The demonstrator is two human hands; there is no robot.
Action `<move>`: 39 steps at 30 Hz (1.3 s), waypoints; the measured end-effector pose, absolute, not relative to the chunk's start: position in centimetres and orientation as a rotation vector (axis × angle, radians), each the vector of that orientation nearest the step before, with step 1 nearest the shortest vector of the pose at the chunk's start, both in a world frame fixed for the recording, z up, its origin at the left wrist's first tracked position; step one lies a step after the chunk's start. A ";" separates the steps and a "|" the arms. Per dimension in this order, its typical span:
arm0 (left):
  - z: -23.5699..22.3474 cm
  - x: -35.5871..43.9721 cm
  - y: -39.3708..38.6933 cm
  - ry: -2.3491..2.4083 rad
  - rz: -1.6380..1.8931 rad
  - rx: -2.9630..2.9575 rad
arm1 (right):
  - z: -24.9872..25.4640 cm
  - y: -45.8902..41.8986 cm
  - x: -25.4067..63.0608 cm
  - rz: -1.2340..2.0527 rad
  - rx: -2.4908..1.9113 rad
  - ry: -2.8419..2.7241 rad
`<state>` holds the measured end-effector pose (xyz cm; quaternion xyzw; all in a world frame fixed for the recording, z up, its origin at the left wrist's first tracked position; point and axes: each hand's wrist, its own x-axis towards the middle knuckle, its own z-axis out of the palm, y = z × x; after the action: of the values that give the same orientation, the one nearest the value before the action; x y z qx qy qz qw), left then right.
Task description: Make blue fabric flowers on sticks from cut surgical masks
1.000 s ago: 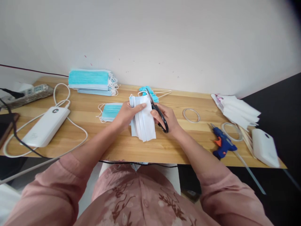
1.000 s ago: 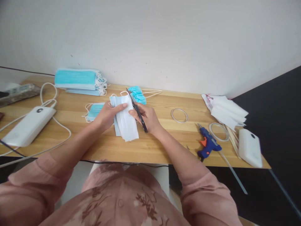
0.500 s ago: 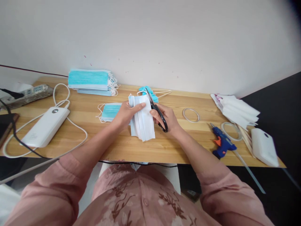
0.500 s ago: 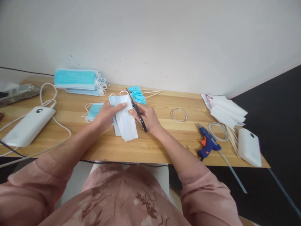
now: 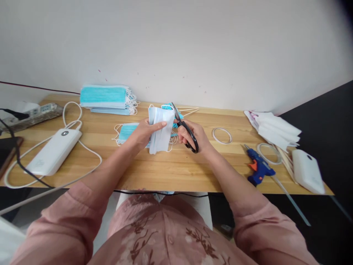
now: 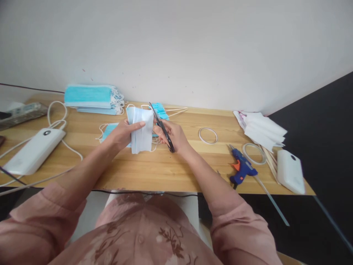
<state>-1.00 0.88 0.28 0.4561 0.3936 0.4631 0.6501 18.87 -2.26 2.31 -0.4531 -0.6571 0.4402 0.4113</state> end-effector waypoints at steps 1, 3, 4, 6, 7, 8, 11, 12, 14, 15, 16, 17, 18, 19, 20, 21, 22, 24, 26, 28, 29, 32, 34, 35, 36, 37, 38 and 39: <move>0.3 -1.1 1.1 0.908 1.074 1.020 | 2.5 -2.2 19.2 1.124 -1.138 -1.694; 0.4 -1.3 1.5 0.921 1.148 0.983 | 3.1 -2.0 20.3 1.204 -1.135 -1.789; 0.4 -1.5 1.7 0.917 1.188 0.968 | 3.4 -1.9 21.2 1.266 -1.140 -1.827; 0.6 -1.8 2.1 0.899 1.260 0.946 | 4.1 -1.5 23.1 1.422 -1.150 -1.913; 0.6 -1.9 2.2 0.886 1.288 0.937 | 4.4 -1.2 24.0 1.446 -1.162 -1.911; 0.7 -1.9 2.2 0.875 1.302 0.931 | 4.6 -1.0 24.7 1.431 -1.144 -1.888; 0.6 -1.6 1.8 0.877 1.256 0.950 | 4.6 -0.4 25.4 1.190 -0.947 -1.641; 0.6 -1.4 1.4 0.895 1.211 0.970 | 4.3 -0.2 25.1 1.119 -0.909 -1.570; 0.5 -0.8 0.7 0.938 1.107 1.019 | 3.6 0.0 23.9 1.069 -0.972 -1.515; 0.5 -0.5 0.3 0.949 1.064 1.043 | 3.2 0.0 23.2 1.085 -0.974 -1.529; 0.5 -0.2 0.0 0.950 1.028 1.066 | 2.8 -0.1 22.5 1.100 -0.977 -1.551; 0.4 0.0 -0.3 0.944 0.999 1.085 | 2.4 -0.3 21.9 1.106 -0.976 -1.579; 0.3 0.1 -0.4 0.937 0.976 1.101 | 2.0 -0.4 21.4 1.101 -0.983 -1.614; 0.3 0.2 -0.5 0.933 0.957 1.116 | 1.8 -0.7 21.0 1.075 -1.000 -1.644; 0.2 0.2 -0.4 0.933 0.946 1.128 | 1.5 -0.9 20.7 1.046 -1.019 -1.666; 0.2 0.0 -0.3 0.933 0.944 1.141 | 1.3 -1.0 20.5 1.021 -1.031 -1.681; 0.1 -0.2 0.0 0.934 0.955 1.154 | 1.2 -1.1 20.5 1.007 -1.035 -1.684; 0.2 -0.9 0.6 0.946 1.014 1.172 | 1.2 -1.0 20.7 1.014 -1.029 -1.666; 0.5 -1.7 1.4 0.998 1.087 1.180 | 1.3 -0.8 21.0 1.029 -1.024 -1.630; 1.0 -2.3 1.8 1.078 1.130 1.225 | 1.6 -0.6 21.2 1.038 -1.034 -1.595; 1.2 -2.4 2.0 1.117 1.140 1.257 | 1.7 -0.5 21.2 1.050 -1.034 -1.582; 1.6 -2.6 2.0 1.180 1.144 1.327 | 2.1 -0.6 21.1 1.142 -1.012 -1.562; 1.6 -2.6 2.0 1.164 1.158 1.342 | 2.2 -0.8 20.9 1.209 -0.979 -1.538; 1.5 -2.6 2.1 1.136 1.165 1.336 | 2.2 -0.8 20.8 1.243 -0.959 -1.521; 1.5 -2.7 2.1 1.095 1.162 1.313 | 2.2 -0.8 20.8 1.276 -0.938 -1.499; 1.4 -2.8 2.2 1.041 1.146 1.272 | 2.0 -0.7 20.8 1.307 -0.920 -1.472; 1.4 -2.8 2.2 0.978 1.117 1.216 | 1.9 -0.6 20.8 1.335 -0.906 -1.442; 1.3 -2.9 2.2 0.913 1.083 1.156 | 1.7 -0.5 20.8 1.357 -0.898 -1.409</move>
<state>-2.88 2.20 1.33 0.5008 0.3954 0.4693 0.6104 20.80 -0.45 1.70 -0.3670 -0.5761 0.5550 0.4748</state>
